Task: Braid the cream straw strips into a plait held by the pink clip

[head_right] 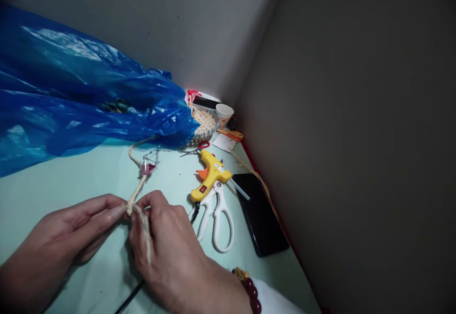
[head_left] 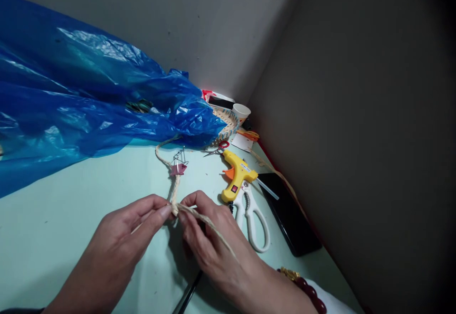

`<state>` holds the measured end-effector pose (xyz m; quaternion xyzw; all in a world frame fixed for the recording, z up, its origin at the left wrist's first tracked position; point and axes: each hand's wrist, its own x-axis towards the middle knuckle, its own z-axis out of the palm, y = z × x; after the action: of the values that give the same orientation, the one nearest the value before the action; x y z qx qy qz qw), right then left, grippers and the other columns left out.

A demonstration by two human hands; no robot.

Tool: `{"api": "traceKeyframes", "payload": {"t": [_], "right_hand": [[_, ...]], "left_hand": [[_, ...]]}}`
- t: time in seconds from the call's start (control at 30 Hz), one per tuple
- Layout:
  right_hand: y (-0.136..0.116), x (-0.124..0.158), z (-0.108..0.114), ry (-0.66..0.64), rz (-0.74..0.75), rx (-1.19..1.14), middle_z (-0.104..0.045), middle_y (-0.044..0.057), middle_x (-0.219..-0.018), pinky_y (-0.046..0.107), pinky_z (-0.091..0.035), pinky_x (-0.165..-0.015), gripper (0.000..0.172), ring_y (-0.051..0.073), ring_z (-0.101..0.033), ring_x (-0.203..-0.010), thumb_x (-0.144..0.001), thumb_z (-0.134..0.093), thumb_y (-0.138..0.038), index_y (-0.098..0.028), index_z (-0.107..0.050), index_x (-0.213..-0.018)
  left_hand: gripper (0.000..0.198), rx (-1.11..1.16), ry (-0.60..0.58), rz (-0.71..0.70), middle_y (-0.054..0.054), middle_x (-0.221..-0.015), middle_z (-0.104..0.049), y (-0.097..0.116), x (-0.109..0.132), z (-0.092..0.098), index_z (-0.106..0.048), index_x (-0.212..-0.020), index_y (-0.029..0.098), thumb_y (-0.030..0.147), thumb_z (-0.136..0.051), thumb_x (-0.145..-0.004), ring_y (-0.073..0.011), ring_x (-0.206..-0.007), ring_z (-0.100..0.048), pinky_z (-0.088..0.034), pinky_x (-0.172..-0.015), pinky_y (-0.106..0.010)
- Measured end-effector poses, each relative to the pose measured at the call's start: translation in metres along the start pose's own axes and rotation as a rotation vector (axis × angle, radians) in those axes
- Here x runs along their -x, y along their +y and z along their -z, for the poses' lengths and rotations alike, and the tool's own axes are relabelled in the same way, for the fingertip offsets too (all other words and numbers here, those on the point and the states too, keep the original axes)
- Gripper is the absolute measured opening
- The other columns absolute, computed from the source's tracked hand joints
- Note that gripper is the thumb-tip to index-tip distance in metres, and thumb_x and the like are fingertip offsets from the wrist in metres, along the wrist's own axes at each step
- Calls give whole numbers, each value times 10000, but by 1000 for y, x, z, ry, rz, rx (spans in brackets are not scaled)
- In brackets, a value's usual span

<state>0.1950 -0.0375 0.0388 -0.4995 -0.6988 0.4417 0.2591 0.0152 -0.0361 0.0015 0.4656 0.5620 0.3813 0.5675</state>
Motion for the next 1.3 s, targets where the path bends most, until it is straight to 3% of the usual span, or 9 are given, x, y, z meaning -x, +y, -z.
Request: {"api": "traceKeyframes", "payload": {"t": [0.07,0.17,0.3,0.37,0.5,0.73,0.93,1.1,1.3], "right_hand": [[-1,1,0,-18,14,18,-480,-34,-720,283,-296,-588,229,134,-405,-609,-1073,-376,-392,-231,-471,-940],[-2,-1,2,7,40,-12,-468,-34,-732,287,-322,-640,283,135,-418,-642,-1091,-369,-378,-228,-493,-885],[-6,-3,10,7,52,-85,-539,-21,-737,275,-366,-755,338,142,-519,-748,-1077,-390,-236,-214,-497,-757],[-8,-4,12,8,23,-89,-557,-23,-733,265,-368,-755,311,144,-527,-764,-1062,-403,-205,-215,-540,-783],[-7,-8,12,65,17,-112,-560,-29,-711,254,-372,-776,298,137,-536,-772,-1039,-462,-206,-204,-608,-779],[-5,-14,9,-1,-103,-384,-506,-41,-555,242,-340,-595,294,112,-453,-576,-986,-527,-249,-184,-576,-703],[1,-18,4,-35,-173,-475,-451,-60,-539,242,-238,-502,381,84,-337,-517,-924,-679,-461,-167,-587,-700],[1,-18,3,-31,-120,-338,-351,-71,-564,242,-206,-500,432,83,-279,-545,-900,-697,-486,-173,-543,-645],[-1,-11,1,76,-21,-2,-451,-56,-587,246,-253,-553,260,89,-374,-567,-934,-582,-235,-174,-567,-681]], "left_hand": [[381,-3,28,10,41,-681,-674,3,0,-1,-703,-777,273,650,-754,-767,-170,-797,-648,-470,-589,-125],[376,42,53,4,47,-539,-494,8,1,-5,-712,-747,264,629,-797,-721,-166,-702,-590,-287,-409,-127],[363,50,80,23,90,-515,-346,12,0,-8,-736,-752,246,593,-831,-699,-97,-500,-239,-215,-401,-151],[383,64,69,34,94,-525,-348,12,0,-8,-742,-766,241,601,-843,-680,-96,-509,-190,-205,-408,-161],[464,97,73,73,74,-567,-467,12,1,-8,-736,-803,221,648,-843,-657,-95,-528,-245,-213,-442,-174],[447,40,80,66,103,-489,-367,13,3,-7,-724,-777,199,636,-801,-720,-86,-490,-224,-176,-451,-190],[357,119,11,94,34,-655,-708,25,-2,-5,-743,-718,233,527,-901,-589,-187,-703,-642,-513,-612,-210],[419,156,25,165,34,-638,-698,24,-1,-7,-705,-729,215,545,-899,-559,-171,-670,-609,-495,-596,-209],[368,-13,-116,32,46,-708,-644,12,7,-5,-652,-856,247,610,-695,-824,-168,-696,-593,-490,-622,-225]]}}
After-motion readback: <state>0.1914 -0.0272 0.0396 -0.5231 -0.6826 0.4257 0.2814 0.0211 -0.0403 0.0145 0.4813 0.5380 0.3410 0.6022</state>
